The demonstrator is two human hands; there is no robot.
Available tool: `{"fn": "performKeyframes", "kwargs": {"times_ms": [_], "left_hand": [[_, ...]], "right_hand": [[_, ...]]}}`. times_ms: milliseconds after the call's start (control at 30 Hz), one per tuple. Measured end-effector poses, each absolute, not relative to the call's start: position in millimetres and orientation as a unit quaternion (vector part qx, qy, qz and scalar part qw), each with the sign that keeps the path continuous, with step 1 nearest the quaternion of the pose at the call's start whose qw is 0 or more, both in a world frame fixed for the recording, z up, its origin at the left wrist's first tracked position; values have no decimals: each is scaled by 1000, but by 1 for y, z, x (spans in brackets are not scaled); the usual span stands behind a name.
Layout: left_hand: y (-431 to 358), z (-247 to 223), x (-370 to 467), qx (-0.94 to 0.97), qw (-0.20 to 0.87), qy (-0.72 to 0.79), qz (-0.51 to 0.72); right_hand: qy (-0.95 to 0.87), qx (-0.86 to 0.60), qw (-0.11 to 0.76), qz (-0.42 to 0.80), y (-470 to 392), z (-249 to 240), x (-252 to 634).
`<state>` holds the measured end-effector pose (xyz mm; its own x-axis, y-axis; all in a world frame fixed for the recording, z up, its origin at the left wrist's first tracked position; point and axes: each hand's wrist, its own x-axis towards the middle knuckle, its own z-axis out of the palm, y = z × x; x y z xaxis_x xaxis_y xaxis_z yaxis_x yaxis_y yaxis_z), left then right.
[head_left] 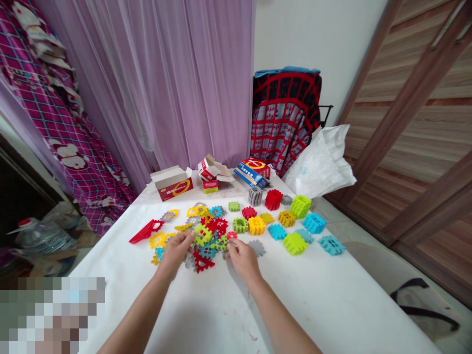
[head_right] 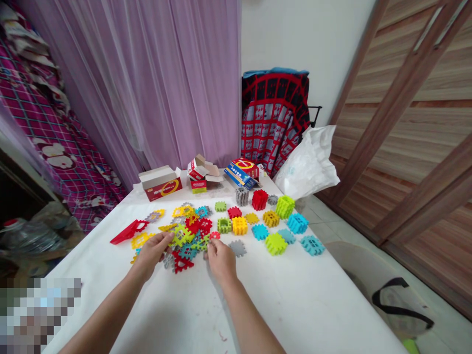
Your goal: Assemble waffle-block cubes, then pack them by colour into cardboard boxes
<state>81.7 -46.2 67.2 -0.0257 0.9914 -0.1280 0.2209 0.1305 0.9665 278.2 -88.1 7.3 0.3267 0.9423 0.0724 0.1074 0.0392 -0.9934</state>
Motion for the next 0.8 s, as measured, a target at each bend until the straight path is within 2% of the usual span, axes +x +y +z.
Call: {"fn": "performKeyframes", "kwargs": {"times_ms": [167, 267, 467, 600, 800], "left_hand": [[-53, 65, 89, 530, 509, 567, 372], [-56, 68, 94, 549, 523, 551, 348], [-63, 74, 105, 573, 519, 533, 343], [-69, 73, 119, 582, 518, 521, 347], [-71, 76, 125, 620, 503, 502, 333]], "right_hand": [[-556, -586, 520, 278, -98, 24, 283], [-662, -543, 486, 174, -103, 35, 284], [-802, -524, 287, 22, -112, 61, 290], [-814, -539, 216, -17, -114, 80, 291], [-798, -569, 198, -12, -117, 100, 327]]}}
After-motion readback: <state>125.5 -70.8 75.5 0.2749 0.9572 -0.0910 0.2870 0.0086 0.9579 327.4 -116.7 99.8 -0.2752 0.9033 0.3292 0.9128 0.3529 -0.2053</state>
